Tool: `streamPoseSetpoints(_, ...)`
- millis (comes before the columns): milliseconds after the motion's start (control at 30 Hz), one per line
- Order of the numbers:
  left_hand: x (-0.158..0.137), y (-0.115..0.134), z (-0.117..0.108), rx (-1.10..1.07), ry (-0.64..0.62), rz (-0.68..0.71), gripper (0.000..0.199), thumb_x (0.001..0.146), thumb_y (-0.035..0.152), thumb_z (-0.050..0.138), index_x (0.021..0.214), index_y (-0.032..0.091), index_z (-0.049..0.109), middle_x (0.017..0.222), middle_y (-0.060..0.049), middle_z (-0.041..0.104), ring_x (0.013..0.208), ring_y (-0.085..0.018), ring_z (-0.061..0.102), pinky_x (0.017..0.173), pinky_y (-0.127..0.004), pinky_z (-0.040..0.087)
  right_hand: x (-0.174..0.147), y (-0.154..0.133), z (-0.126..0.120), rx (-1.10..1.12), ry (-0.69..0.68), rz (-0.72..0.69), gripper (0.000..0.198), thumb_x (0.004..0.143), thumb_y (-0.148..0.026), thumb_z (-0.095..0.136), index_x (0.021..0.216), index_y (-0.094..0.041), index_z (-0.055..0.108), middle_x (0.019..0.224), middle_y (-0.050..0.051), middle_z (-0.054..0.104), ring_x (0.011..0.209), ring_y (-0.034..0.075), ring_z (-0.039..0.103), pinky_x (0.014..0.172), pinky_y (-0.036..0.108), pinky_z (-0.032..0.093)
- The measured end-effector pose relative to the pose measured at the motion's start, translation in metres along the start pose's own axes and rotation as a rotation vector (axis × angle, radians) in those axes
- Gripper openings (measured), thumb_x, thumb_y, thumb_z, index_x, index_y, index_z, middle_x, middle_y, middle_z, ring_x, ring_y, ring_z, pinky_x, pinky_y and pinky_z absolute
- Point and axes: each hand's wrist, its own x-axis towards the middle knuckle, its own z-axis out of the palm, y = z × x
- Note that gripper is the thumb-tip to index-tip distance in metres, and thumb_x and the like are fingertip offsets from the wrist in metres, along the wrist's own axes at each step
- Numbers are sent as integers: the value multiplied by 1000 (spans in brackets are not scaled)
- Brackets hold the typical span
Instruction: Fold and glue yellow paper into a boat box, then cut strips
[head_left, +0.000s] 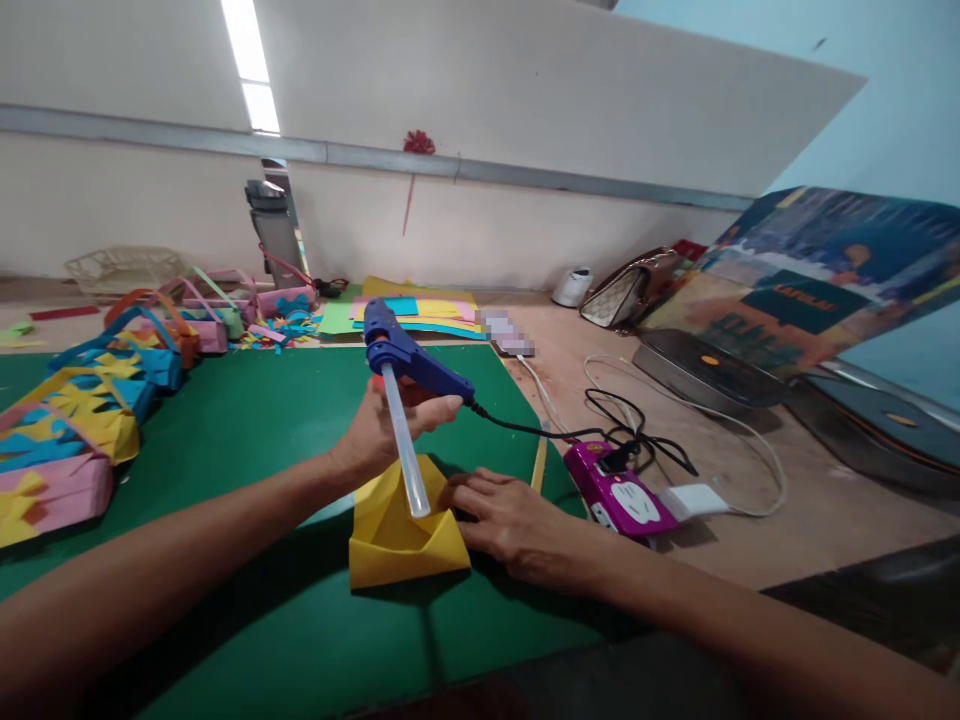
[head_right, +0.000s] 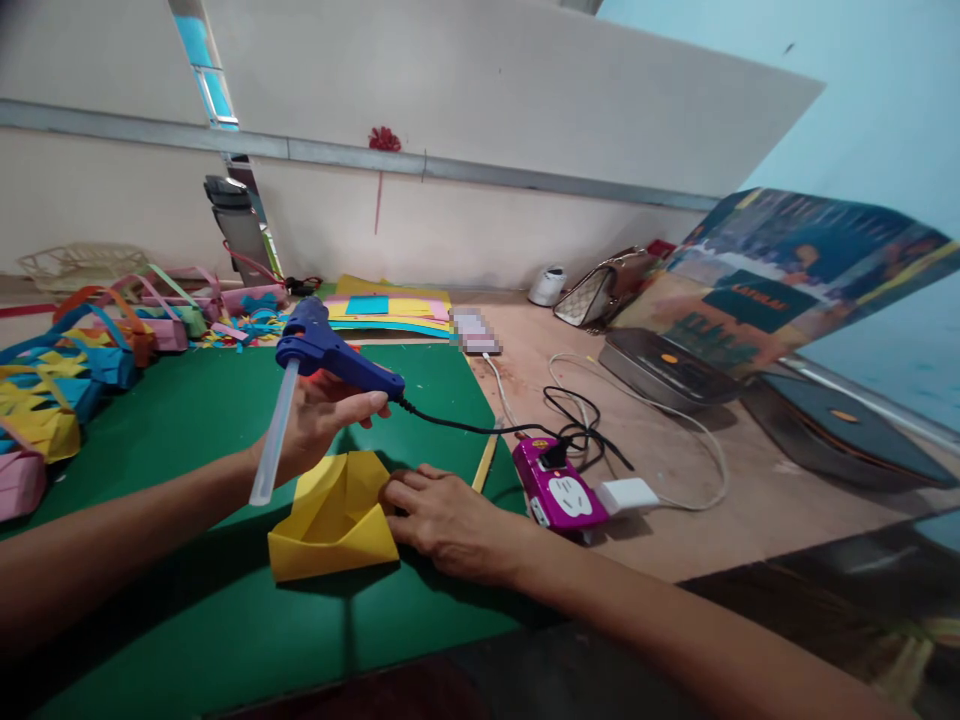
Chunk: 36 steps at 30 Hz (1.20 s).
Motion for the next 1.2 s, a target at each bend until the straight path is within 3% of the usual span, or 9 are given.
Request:
streamPoseSetpoints(133, 0, 3, 0, -9, -7, -13, 16, 68, 30, 68, 70, 15, 65, 65, -1, 63, 59, -11, 55, 52, -22, 46, 1, 0, 0, 22, -23, 25, 39, 72, -7, 47, 108, -17, 58, 114, 12, 55, 109, 25, 49, 91, 44, 39)
streamPoseSetpoints(233, 1, 0, -2, 7, -33, -20, 18, 68, 32, 68, 73, 14, 66, 67, -2, 64, 62, -13, 57, 52, -22, 45, 1, 3, 2, 59, -28, 18, 48, 71, -5, 45, 116, -16, 56, 126, 13, 52, 125, 26, 38, 103, 50, 27)
streamPoseSetpoints(333, 3, -5, -5, 33, -41, -35, 22, 68, 35, 69, 75, 14, 66, 68, -3, 65, 63, -14, 58, 51, -23, 45, 3, 6, 3, 111, -66, 11, 52, 70, -2, 43, 119, -14, 55, 132, 13, 49, 132, 23, 31, 110, 46, 16)
streamPoseSetpoints(467, 5, -7, -6, 16, -42, -62, 24, 67, 35, 71, 77, 14, 66, 71, -4, 65, 66, -15, 59, 52, -23, 46, 9, 9, -1, 138, -117, 25, 53, 69, 0, 44, 118, -16, 58, 139, 12, 43, 134, 20, 29, 113, 41, 11)
streamPoseSetpoints(667, 4, -5, -5, -12, -41, -75, 21, 66, 33, 71, 74, 14, 65, 68, -2, 64, 63, -14, 57, 54, -24, 46, 23, 12, -6, 187, -69, 29, 49, 76, -3, 46, 120, -23, 57, 138, 9, 46, 134, 20, 30, 111, 45, 15)
streamPoseSetpoints(867, 4, -6, -5, 14, -48, -79, 21, 66, 34, 71, 74, 14, 66, 67, -3, 64, 62, -15, 58, 51, -24, 44, 20, 24, 6, 222, -51, -3, 49, 79, -5, 47, 124, -25, 53, 140, 4, 44, 133, 18, 31, 112, 45, 13)
streamPoseSetpoints(1067, 3, -4, -4, -30, -51, -91, 19, 66, 31, 71, 74, 14, 65, 68, -2, 63, 63, -13, 56, 55, -23, 46, 13, 23, -6, 145, -128, -55, 52, 77, -3, 48, 125, -22, 52, 141, 6, 42, 134, 20, 30, 112, 44, 14)
streamPoseSetpoints(1200, 2, -3, -4, -38, -78, -88, 19, 66, 31, 71, 68, 14, 62, 66, -1, 61, 62, -12, 54, 58, -23, 45, 21, 30, -7, 60, -60, -91, 45, 83, -11, 49, 126, -23, 50, 139, 5, 45, 132, 19, 33, 112, 45, 15)
